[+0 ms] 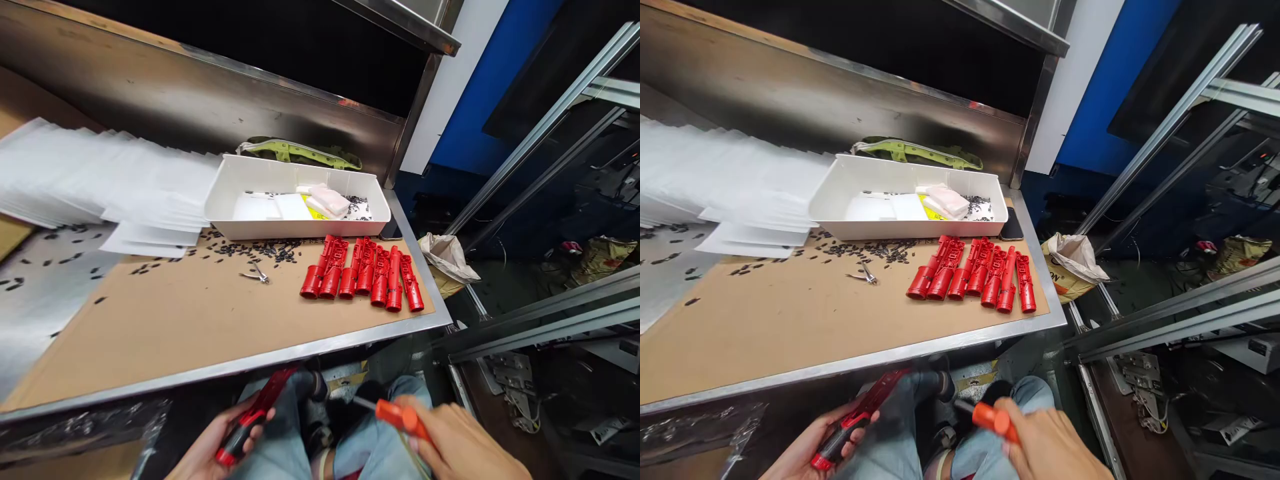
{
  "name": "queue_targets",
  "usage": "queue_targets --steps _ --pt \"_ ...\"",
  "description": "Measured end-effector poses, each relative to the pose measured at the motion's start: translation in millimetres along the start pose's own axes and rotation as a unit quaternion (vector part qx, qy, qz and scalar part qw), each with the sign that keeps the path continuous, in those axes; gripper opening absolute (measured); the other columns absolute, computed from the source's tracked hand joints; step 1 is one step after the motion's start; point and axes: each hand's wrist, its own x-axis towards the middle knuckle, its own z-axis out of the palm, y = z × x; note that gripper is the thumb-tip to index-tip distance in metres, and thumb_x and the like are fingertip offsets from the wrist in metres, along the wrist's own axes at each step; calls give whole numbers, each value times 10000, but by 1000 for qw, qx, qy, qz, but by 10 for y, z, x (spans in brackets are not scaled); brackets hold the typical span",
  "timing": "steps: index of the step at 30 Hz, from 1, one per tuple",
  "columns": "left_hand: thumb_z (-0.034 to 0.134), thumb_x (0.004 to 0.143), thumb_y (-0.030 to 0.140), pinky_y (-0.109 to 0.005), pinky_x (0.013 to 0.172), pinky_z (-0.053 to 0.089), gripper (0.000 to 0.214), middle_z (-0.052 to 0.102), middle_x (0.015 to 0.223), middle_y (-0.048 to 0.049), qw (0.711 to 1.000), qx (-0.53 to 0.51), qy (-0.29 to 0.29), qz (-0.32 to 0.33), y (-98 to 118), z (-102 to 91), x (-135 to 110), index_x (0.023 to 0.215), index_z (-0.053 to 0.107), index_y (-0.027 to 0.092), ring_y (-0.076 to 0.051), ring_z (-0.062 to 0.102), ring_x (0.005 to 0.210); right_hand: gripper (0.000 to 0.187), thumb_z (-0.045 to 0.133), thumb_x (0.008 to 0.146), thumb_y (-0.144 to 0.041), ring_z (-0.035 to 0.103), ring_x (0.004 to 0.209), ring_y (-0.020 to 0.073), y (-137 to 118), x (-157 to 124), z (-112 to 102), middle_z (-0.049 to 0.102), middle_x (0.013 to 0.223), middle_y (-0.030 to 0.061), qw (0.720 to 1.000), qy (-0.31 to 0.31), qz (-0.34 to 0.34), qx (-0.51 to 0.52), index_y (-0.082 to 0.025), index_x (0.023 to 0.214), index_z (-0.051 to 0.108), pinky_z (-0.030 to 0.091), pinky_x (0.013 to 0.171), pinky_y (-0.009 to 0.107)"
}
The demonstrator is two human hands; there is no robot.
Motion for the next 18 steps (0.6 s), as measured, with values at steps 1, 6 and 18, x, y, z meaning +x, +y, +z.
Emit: queue_targets --steps 1,6,18 --pt "458 1006 140 -170 326 437 179 677 663 -34 1000 5 -1 3 -8 -12 -1 916 598 73 -87 538 379 381 426 961 -271 693 899 275 -60 88 6 732 981 65 999 1 12 -33 -313 1315 560 459 749 320" --pt "435 1026 183 -156 336 412 272 621 633 10 999 20 -27 4 -24 -59 6 818 590 102 -63 494 387 374 497 923 -202 697 950 355 -269 271 56 732 1018 148 994 -79 -1 -78 -212 1292 560 431 735 350" --pt "447 1034 274 -158 360 433 334 612 639 25 998 35 -51 0 -42 -168 136 780 592 114 -57 506 405 438 437 970 -206 731 946 347 -185 323 175 761 1025 158 991 -45 -4 -124 -217 1398 528 466 687 329"
